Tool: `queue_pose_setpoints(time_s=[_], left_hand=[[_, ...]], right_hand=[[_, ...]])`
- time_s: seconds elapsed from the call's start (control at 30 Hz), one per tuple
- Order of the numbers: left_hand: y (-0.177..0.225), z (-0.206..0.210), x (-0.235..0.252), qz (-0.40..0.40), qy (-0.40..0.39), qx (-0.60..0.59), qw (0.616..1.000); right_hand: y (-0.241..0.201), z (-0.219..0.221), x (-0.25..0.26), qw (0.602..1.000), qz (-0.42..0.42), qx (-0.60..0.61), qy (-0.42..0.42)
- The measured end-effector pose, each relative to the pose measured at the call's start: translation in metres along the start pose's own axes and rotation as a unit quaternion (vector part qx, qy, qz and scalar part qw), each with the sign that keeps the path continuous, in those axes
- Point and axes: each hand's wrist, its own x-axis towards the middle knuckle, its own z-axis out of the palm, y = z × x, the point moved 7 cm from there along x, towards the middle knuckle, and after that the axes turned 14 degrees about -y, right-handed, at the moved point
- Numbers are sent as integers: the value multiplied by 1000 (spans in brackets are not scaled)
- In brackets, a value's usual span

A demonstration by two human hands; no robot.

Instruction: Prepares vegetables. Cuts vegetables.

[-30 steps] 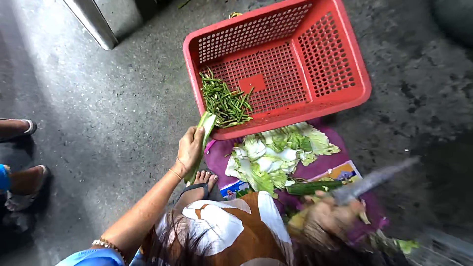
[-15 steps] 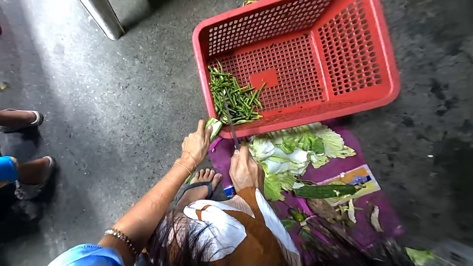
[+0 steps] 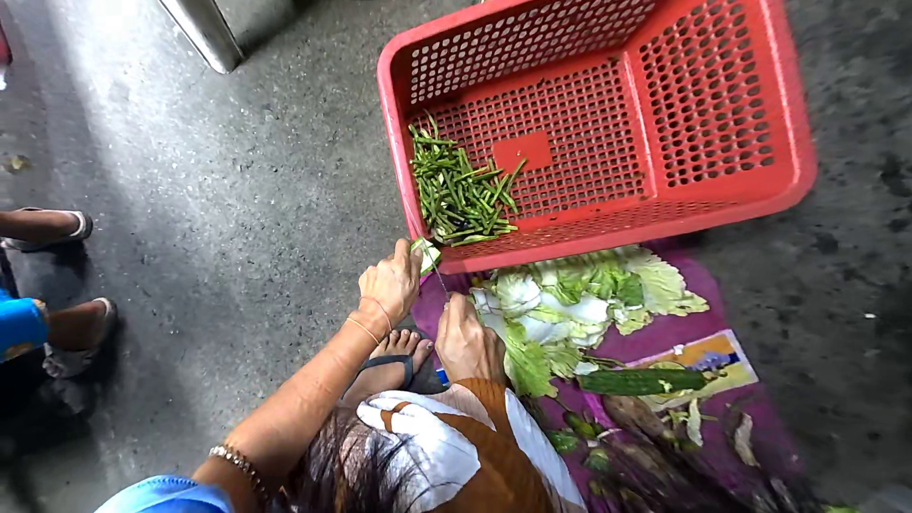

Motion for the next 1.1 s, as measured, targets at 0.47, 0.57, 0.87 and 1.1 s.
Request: queue_pose_setpoints(time_s=[0.47, 0.57, 0.87, 1.1], left_hand=[[-2, 2, 3, 12, 10, 10, 1000], [-3, 2, 6, 23, 7, 8, 1000], [-11, -3, 12, 49, -28, -51, 997], [-13, -4, 11, 108, -86, -61, 989]], right_hand=[[5, 6, 1, 998, 29, 7, -53], [7, 6, 3, 998, 26, 10, -60], [-3, 7, 21, 986, 56, -4, -158], [-2, -9, 32, 981, 39, 3, -190]])
